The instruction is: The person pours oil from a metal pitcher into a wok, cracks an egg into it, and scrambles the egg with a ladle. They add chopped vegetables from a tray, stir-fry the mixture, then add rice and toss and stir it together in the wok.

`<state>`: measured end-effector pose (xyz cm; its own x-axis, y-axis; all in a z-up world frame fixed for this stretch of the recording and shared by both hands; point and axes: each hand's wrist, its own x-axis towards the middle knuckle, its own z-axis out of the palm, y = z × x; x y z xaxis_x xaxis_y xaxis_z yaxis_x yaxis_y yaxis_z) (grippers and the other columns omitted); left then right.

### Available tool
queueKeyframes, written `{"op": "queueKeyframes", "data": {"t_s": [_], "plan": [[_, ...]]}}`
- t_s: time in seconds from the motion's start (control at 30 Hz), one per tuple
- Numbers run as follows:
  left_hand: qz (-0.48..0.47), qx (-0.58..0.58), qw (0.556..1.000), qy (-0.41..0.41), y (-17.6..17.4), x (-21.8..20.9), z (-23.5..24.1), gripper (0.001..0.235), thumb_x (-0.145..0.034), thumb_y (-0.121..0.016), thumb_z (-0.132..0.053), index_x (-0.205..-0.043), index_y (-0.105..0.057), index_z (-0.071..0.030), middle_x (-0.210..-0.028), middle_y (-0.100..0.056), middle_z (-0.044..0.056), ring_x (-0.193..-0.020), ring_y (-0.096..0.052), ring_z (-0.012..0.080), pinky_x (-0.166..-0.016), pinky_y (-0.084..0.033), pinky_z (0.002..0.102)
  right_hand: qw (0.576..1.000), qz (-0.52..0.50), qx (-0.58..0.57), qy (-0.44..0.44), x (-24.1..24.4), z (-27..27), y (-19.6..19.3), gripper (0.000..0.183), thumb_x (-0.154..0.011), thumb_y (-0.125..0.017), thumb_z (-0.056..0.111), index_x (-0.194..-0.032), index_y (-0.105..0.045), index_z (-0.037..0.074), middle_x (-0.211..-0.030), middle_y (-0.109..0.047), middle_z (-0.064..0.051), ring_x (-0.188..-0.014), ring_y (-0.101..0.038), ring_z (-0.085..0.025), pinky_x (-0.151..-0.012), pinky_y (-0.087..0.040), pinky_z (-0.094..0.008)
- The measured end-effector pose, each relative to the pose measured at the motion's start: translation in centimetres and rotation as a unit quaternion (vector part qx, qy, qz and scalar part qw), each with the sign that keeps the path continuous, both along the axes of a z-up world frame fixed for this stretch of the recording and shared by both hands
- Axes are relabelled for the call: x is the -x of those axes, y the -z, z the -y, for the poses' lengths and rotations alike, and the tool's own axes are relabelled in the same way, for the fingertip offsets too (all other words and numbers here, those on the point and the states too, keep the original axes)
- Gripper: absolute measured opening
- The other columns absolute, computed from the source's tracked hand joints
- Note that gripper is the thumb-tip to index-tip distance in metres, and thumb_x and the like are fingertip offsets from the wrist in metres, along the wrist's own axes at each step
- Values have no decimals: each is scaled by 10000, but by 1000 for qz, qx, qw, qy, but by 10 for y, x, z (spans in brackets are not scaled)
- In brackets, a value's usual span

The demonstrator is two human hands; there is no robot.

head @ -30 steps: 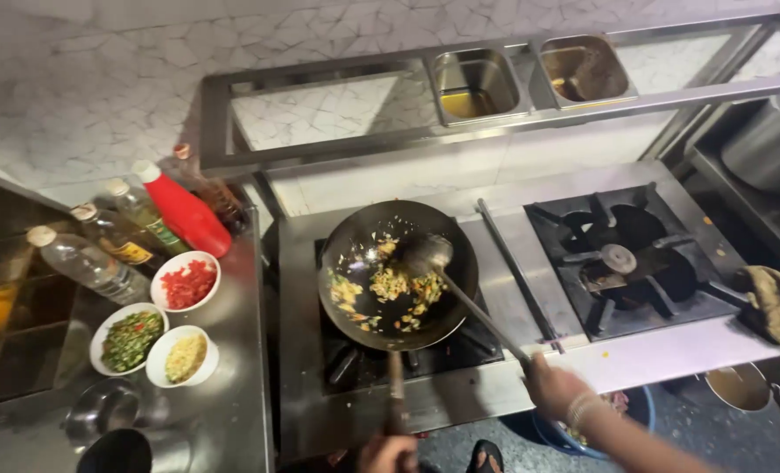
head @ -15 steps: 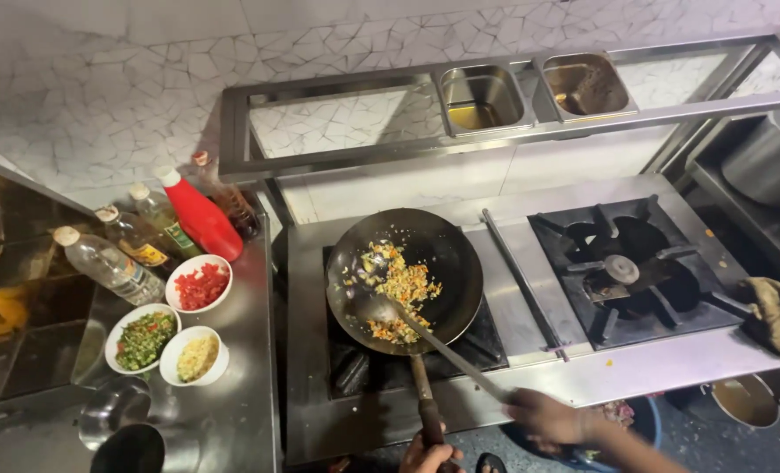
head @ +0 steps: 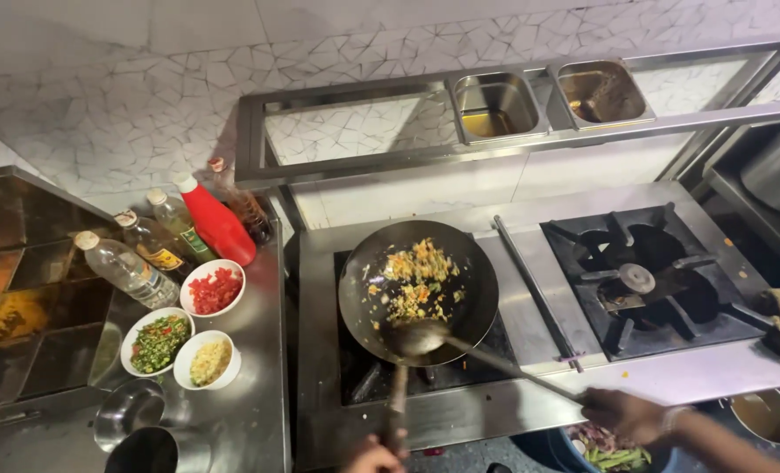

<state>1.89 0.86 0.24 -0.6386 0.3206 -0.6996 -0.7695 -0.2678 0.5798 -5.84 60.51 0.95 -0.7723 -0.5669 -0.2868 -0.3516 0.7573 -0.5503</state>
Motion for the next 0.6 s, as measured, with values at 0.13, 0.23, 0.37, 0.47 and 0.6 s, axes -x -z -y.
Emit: {"op": "queueKeyframes", "data": {"t_s": [0.13,0.23,0.37,0.47,0.6], "plan": [[-13,55,995,81,-45,68,72,289,-871,-764,-124,-1128,-656,-49,-747,-649,105,-516,-559,196,-445,-467,357,923,-116,-360,-67,18,40,-135,473,-1038,-492,419,-1428,-496,151,-1236,-638,-121,-919,-682,-273,-741,-553,-423],[-50,68,983,162,-53,96,99,292,-906,-766,-150,-1158,-697,-21,-770,-658,87,-558,-613,183,-459,-489,351,936,-48,-346,43,59,144,-192,509,-1050,-420,459,-1407,-477,102,-955,-765,-114,-831,-756,-277,-717,-597,-427],[14,89,992,88,-33,75,55,288,-853,-751,-124,-1130,-681,-84,-706,-614,87,-507,-546,193,-441,-449,357,935,-114,-311,126,41,188,-129,418,-1022,-413,424,-1290,-492,113,-902,-726,-171,-804,-722,-369,-669,-581,-499],[8,1,1000,27,4,39,-7,292,-859,-728,-125,-1140,-678,-67,-687,-593,67,-552,-583,194,-498,-494,362,938,-92,-179,283,-48,193,-42,342,-1028,-421,368,-1198,-457,74,-823,-748,-200,-768,-733,-398,-683,-579,-532],[53,-117,990,-57,25,21,-97,286,-866,-649,-106,-1147,-596,-90,-701,-594,114,-571,-616,272,-513,-526,439,904,-88,104,406,-123,165,188,687,-793,-833,363,-1316,-542,26,-955,-748,-221,-915,-739,-367,-822,-567,-478]]}}
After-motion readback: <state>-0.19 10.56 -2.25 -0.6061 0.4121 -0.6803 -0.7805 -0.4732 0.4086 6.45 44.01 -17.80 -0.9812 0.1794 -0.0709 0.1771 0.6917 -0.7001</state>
